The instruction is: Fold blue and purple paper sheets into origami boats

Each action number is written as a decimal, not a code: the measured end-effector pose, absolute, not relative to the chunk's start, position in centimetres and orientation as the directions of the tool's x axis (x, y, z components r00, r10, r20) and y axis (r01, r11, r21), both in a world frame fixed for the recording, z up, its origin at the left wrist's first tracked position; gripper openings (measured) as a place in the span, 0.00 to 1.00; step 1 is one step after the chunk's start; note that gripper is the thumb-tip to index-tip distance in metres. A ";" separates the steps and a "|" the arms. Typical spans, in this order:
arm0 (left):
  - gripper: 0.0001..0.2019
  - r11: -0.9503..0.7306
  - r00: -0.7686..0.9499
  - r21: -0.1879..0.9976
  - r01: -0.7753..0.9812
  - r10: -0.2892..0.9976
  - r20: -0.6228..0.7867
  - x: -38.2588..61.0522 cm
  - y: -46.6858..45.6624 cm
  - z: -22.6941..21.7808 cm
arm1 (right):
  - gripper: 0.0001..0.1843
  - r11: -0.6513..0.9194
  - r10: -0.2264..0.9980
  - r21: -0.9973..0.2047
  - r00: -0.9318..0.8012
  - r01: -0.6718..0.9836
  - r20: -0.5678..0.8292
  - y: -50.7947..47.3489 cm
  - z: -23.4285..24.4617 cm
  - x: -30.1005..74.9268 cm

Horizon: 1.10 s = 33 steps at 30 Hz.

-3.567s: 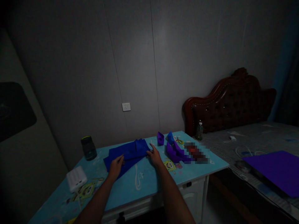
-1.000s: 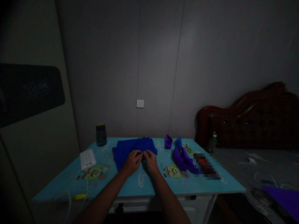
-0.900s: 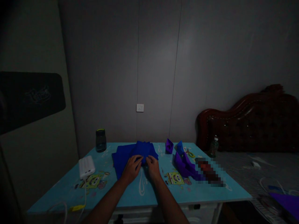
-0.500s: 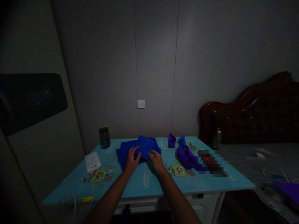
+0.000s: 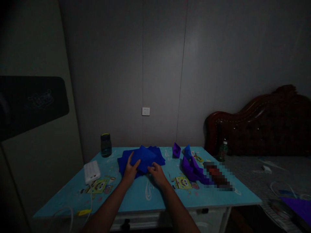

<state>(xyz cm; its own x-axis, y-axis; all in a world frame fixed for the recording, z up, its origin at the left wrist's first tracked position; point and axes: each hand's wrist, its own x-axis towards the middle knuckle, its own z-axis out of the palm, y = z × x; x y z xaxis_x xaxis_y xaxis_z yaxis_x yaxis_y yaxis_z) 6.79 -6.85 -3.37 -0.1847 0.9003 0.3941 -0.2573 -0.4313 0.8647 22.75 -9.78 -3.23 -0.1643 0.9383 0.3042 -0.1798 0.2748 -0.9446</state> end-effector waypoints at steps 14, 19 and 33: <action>0.28 -0.361 -0.265 0.864 -0.350 0.923 0.279 5.8 -5.7 -4.3 | 0.33 0.493 0.869 -0.867 -0.084 0.065 0.488 -9.4 -4.2 23.8; 0.27 -0.361 -0.245 0.875 -0.323 0.925 0.292 5.7 -5.9 -4.2 | 0.22 0.517 0.856 -0.845 -0.076 0.139 0.511 -9.4 -3.9 24.4; 0.27 -0.299 -0.134 0.900 -0.316 0.954 0.270 6.0 -6.9 -3.6 | 0.12 0.534 0.841 -0.826 -0.013 0.179 0.541 -9.8 -3.0 24.7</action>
<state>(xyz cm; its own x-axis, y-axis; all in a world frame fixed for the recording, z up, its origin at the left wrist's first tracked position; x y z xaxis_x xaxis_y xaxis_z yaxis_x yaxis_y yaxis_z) 5.97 -6.88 -3.63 -0.1336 0.9535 0.2701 -0.3157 -0.2993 0.9004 24.68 -9.78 -3.00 -0.0125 0.8411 0.5408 0.1794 0.5339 -0.8263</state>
